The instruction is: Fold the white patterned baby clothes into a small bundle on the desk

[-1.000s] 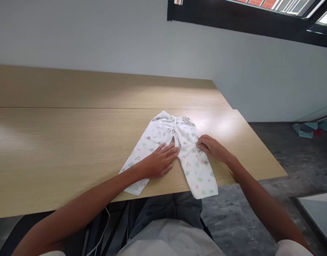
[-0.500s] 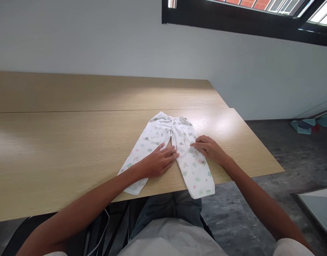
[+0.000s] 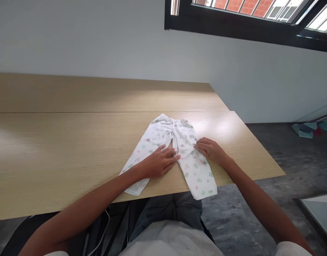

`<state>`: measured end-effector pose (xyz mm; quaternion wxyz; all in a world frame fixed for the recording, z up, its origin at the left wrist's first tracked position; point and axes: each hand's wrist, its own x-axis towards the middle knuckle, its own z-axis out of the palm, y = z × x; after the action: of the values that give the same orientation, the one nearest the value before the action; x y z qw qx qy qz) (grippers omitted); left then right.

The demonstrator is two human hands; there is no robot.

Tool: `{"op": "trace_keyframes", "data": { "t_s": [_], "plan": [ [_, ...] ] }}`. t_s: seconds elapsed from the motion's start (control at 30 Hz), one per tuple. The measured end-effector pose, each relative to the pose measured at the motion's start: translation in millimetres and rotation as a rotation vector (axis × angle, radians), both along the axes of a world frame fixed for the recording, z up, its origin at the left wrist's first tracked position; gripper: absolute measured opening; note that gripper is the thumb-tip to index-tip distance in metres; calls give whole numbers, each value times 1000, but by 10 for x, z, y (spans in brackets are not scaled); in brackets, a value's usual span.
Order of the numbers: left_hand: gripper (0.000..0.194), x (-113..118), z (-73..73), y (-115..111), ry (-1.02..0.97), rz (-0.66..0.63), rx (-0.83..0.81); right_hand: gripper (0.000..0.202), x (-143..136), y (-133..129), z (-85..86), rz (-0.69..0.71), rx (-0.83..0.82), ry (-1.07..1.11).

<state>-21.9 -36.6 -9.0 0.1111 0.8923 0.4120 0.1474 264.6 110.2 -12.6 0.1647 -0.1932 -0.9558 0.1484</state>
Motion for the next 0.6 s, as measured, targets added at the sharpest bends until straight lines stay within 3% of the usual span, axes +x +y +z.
{"op": "trace_keyframes", "data": {
  "t_s": [0.13, 0.3, 0.4, 0.5, 0.6],
  "plan": [
    [49, -16, 1, 48, 17, 5, -23, 30, -13, -8, 52, -9, -76, -8],
    [71, -73, -35, 235, 87, 44, -9, 23, -119, 70, 297, -39, -286, -137],
    [73, -95, -72, 299, 96, 29, -20, 16, -296, 178, 382, -33, -307, -203],
    [74, -99, -91, 289, 86, 60, -32, 15, -515, 255, 296, -199, -202, -116],
    [74, -93, -97, 258, 86, 85, -34, 31, -668, 255, 125, -422, -104, -127]
  ]
}}
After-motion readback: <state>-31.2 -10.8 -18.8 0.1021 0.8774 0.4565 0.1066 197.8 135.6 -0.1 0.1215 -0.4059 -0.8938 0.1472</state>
